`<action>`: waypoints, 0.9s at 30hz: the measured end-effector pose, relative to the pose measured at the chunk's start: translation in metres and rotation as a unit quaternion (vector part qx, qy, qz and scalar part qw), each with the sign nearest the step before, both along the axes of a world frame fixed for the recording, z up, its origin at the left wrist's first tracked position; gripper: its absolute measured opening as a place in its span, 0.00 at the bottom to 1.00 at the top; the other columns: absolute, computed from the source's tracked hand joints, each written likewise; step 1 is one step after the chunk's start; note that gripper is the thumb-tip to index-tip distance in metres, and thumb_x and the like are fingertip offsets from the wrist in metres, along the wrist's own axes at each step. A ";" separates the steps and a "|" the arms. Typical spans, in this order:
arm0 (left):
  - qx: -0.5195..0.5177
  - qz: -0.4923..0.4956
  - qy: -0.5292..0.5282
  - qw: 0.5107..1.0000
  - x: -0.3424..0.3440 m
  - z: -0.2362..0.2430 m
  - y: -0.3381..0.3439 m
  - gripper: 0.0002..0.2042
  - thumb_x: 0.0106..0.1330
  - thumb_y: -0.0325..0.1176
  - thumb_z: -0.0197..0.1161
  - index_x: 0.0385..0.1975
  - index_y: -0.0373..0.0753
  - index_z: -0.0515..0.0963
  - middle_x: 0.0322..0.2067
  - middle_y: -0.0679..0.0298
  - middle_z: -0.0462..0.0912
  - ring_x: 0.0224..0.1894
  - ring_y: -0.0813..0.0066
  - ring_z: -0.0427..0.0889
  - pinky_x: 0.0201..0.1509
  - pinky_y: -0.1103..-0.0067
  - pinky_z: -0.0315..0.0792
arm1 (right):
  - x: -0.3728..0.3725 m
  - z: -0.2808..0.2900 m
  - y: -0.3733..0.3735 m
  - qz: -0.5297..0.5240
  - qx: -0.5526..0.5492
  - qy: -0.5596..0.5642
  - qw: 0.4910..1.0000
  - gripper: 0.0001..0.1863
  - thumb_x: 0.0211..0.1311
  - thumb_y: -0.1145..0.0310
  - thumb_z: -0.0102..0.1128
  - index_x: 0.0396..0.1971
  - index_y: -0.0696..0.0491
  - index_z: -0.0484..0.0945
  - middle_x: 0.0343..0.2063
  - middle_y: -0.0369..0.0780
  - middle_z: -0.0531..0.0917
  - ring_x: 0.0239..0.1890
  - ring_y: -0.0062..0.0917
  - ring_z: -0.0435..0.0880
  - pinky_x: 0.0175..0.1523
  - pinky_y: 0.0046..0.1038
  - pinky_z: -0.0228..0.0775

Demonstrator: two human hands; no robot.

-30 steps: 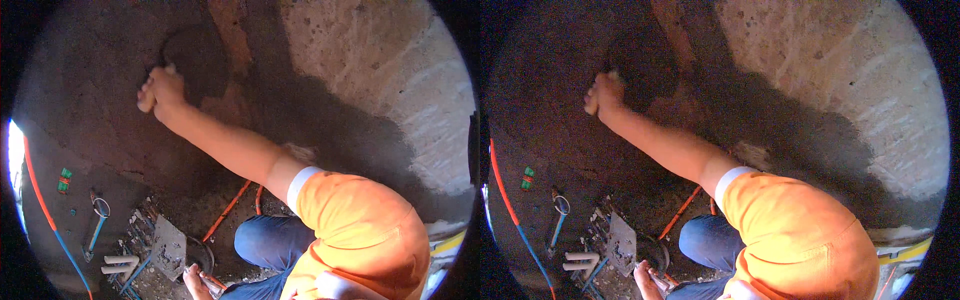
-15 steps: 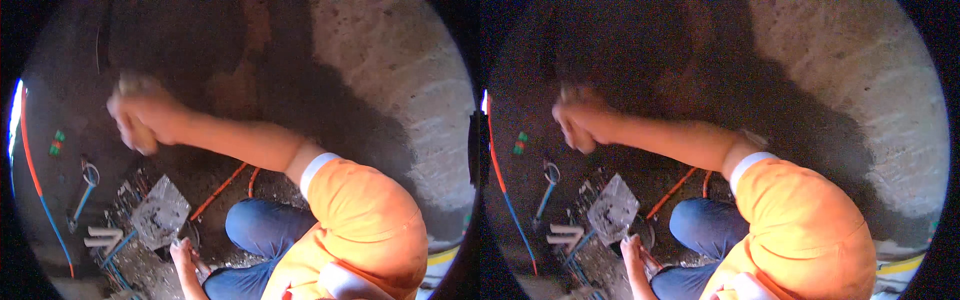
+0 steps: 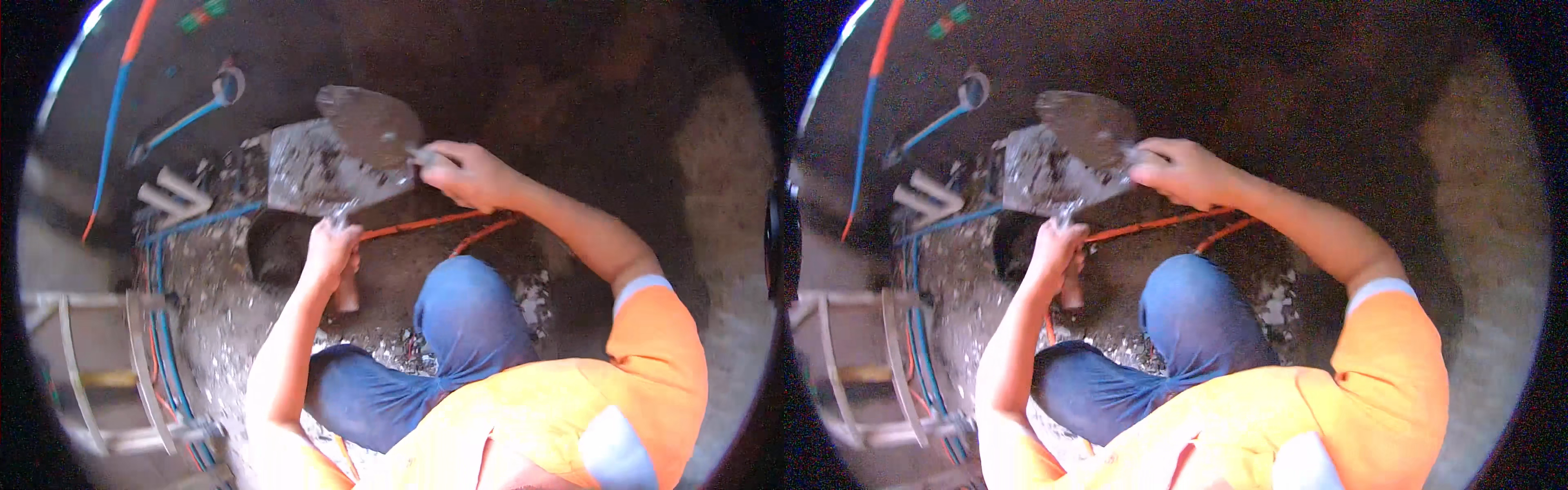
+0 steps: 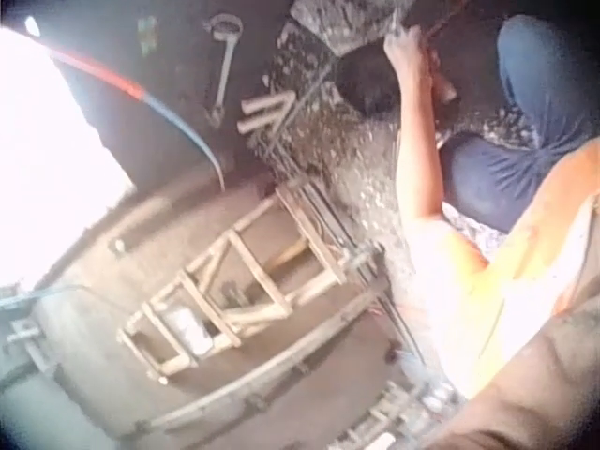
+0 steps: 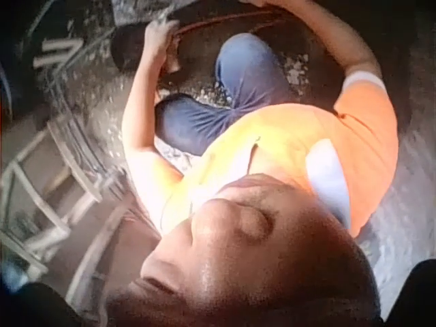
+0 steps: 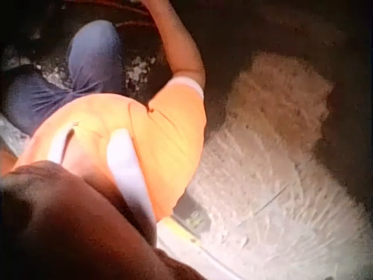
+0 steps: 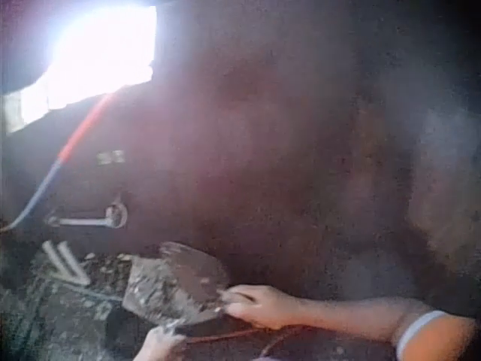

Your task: The person is applying cement or plaster to a wall around plumbing pipes using a trowel and hawk.

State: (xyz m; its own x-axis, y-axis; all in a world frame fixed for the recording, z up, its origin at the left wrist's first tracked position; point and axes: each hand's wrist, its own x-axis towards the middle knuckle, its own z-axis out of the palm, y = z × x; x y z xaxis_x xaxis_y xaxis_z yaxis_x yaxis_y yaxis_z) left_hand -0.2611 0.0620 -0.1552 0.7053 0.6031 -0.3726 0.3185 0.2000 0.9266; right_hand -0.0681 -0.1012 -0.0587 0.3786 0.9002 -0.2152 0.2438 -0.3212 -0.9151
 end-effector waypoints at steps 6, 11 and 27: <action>0.121 0.029 0.015 0.992 0.027 0.011 0.009 0.05 0.55 0.26 0.57 0.21 0.37 0.68 0.12 0.67 0.68 0.11 0.76 0.66 0.14 0.76 0.63 | 0.012 -0.043 0.003 0.083 0.187 -0.569 0.796 0.09 0.54 0.63 0.60 0.34 0.47 0.77 0.16 0.40 0.72 0.22 0.35 0.78 0.26 0.36 0.72; 0.321 0.050 -0.019 0.946 0.009 -0.063 -0.021 0.11 0.56 0.27 0.57 0.37 0.31 0.70 0.17 0.63 0.73 0.14 0.75 0.71 0.15 0.77 0.65 | -0.002 -0.041 0.041 0.015 0.178 -0.586 0.790 0.13 0.52 0.63 0.62 0.38 0.49 0.78 0.23 0.42 0.77 0.26 0.36 0.80 0.29 0.36 0.72; 0.219 -0.134 0.032 0.966 0.008 -0.054 0.004 0.10 0.54 0.30 0.60 0.29 0.33 0.68 0.18 0.65 0.71 0.21 0.71 0.74 0.24 0.76 0.69 | 0.020 -0.046 0.006 -0.064 0.138 -0.468 0.871 0.15 0.54 0.55 0.60 0.30 0.52 0.80 0.24 0.42 0.81 0.29 0.38 0.81 0.33 0.38 0.73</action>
